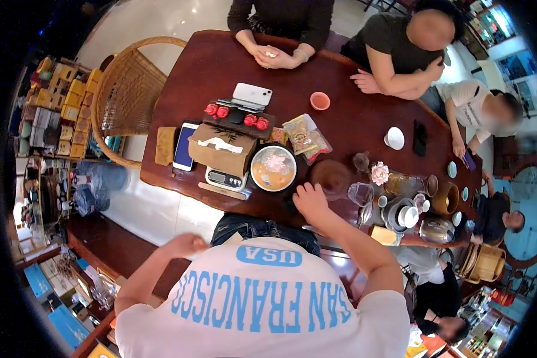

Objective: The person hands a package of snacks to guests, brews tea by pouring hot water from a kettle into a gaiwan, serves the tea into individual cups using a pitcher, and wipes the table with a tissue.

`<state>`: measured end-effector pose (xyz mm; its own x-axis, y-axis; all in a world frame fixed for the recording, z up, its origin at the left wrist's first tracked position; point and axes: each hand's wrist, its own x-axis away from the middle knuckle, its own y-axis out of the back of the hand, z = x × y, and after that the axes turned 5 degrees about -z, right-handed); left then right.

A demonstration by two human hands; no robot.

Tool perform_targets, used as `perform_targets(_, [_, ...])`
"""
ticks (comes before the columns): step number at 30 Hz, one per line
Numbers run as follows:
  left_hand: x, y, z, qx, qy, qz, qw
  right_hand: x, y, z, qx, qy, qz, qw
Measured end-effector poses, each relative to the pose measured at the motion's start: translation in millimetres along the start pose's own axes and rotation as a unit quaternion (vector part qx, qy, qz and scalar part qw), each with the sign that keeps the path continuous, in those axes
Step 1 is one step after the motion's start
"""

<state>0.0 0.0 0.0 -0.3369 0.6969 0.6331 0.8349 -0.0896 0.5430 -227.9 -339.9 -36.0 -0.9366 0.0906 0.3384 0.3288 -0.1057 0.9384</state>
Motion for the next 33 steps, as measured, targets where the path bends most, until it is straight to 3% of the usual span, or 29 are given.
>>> perform_targets(1, [-2.4,7.8,-7.8,-0.004,-0.006,0.004,1.000,-6.1,-5.0,1.8,0.018,0.001,-0.018,1.000])
perform_targets(2, [-16.0,16.9,-18.2,0.098,0.030,-0.040,0.994,-9.1,-9.4,2.2,0.035,0.002,-0.036,0.999])
perform_targets(6, [-38.1,29.2,-69.3,0.122,-0.086,-0.123,0.981,-0.9,15.1,0.6,0.096,0.015,-0.183,0.978])
perform_targets(8, [-53.9,25.7,-77.4,0.101,-0.150,-0.159,0.971,-2.0,23.3,-10.0,0.004,-0.016,-0.190,0.982])
perform_targets(11, [-81.5,25.4,-117.0,-0.043,-0.242,-0.244,0.938,-7.8,38.8,-43.3,-0.139,-0.133,-0.219,0.957])
perform_targets(13, [-120.1,31.6,-153.4,-0.108,-0.353,-0.358,0.858,-22.4,46.5,-76.3,-0.190,-0.219,-0.231,0.929])
perform_targets(15, [-160.9,40.3,-198.4,-0.212,-0.380,-0.384,0.814,-40.3,34.6,-103.9,-0.215,-0.286,-0.250,0.900])
perform_targets(20, [-280.3,36.3,-251.1,-0.542,-0.250,-0.183,0.781,-107.8,14.0,-121.9,-0.299,-0.402,-0.105,0.859])
perform_targets(24, [-329.6,16.1,-242.8,-0.627,-0.175,-0.116,0.750,-118.7,16.3,-106.5,-0.303,-0.440,-0.081,0.841])
perform_targets(28, [-339.9,7.2,-242.1,-0.631,-0.145,-0.096,0.756,-122.5,13.3,-115.4,-0.312,-0.451,-0.062,0.834])
perform_targets(33, [-349.3,7.1,-238.7,-0.570,-0.145,-0.084,0.804,-120.9,16.9,-134.8,-0.382,-0.455,-0.052,0.802])
